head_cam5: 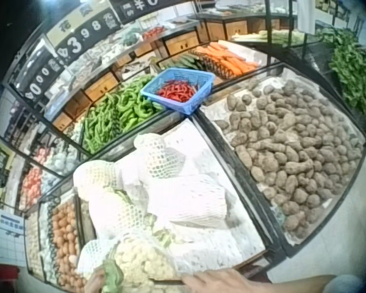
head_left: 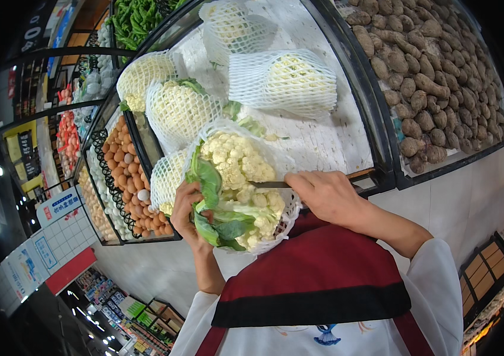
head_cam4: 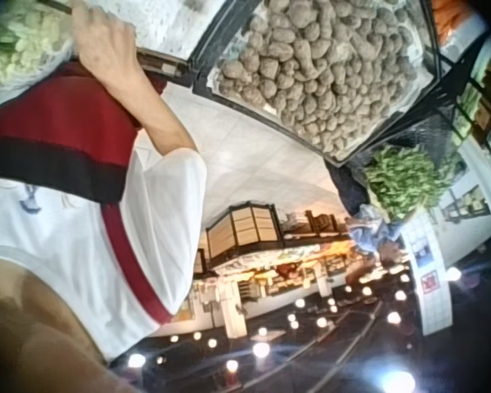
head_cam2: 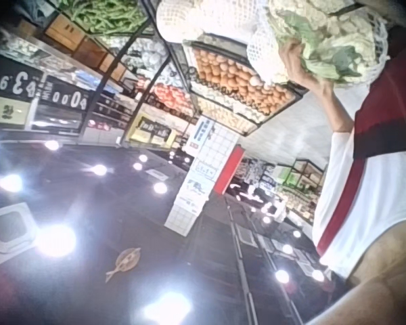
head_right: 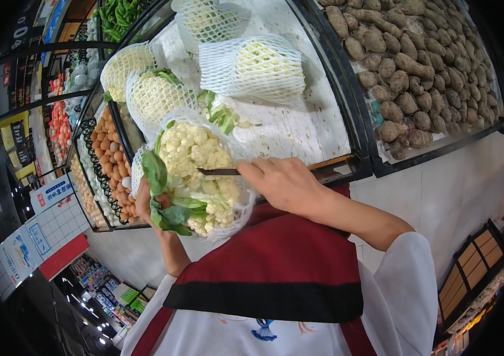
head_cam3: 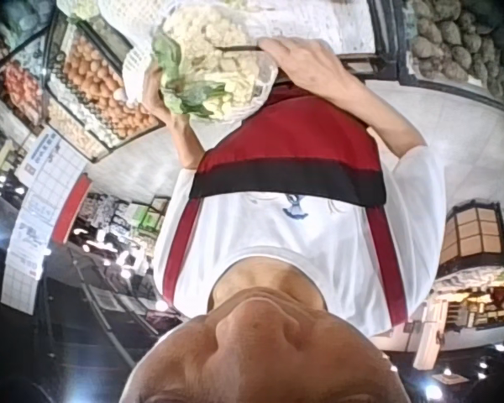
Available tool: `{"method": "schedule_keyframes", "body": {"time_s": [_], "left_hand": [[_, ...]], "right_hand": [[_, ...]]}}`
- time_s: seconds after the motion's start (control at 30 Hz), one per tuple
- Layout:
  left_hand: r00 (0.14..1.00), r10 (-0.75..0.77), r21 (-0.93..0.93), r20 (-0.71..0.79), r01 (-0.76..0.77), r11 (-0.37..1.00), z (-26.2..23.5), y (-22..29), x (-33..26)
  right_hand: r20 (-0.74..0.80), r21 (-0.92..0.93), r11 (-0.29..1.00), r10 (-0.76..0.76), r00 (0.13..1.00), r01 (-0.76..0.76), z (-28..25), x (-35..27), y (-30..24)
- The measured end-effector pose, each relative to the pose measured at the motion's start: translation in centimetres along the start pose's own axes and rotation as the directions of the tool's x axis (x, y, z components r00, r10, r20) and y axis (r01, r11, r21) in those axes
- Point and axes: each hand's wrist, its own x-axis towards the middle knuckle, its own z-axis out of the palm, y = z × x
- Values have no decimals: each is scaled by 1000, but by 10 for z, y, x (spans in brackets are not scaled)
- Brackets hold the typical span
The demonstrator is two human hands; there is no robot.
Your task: The person removes protective foam netting from several cauliflower heads and uses a knife to trim the stems and outer leaves. The trimmed cauliflower heads are placed back on the display shelf.
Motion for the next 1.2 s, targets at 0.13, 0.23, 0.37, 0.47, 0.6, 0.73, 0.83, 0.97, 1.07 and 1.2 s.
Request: {"method": "schedule_keyframes", "body": {"time_s": [0.13,0.23,0.37,0.47,0.6,0.73,0.83,0.97,1.07,1.2], "left_hand": [[1000,3,26,-22,-3,1000,-1,-3,-2],[996,-83,7,-32,84,996,-2,-5,-3],[999,-38,0,-16,38,999,-3,-8,-3],[1000,-14,18,-9,14,1000,-5,-10,-3],[998,-69,-8,0,69,998,-6,-12,-4],[999,-36,-4,11,36,999,-4,-12,-3],[1000,-9,-22,8,10,1000,-3,-10,-3],[1000,-18,-47,26,19,999,-2,-9,-3],[1000,-7,-63,3,7,998,-2,-10,-3],[1000,-16,-57,7,16,998,-4,-13,-4]], "right_hand": [[40,-28,997,75,996,-74,0,-4,2],[-6,-2,999,54,999,-54,6,-1,-1],[-51,-13,998,53,997,-53,8,2,-1],[-36,-12,997,80,996,-80,5,0,0],[-60,40,998,56,997,-54,5,-1,-6],[-57,2,1000,27,998,-27,2,0,-12],[-67,-25,1000,6,998,-8,0,1,-13],[-44,-40,999,-25,999,23,0,3,-9],[-7,-93,996,-12,1000,11,0,-1,-6],[-28,-77,995,61,998,-63,-3,-9,-1]]}}
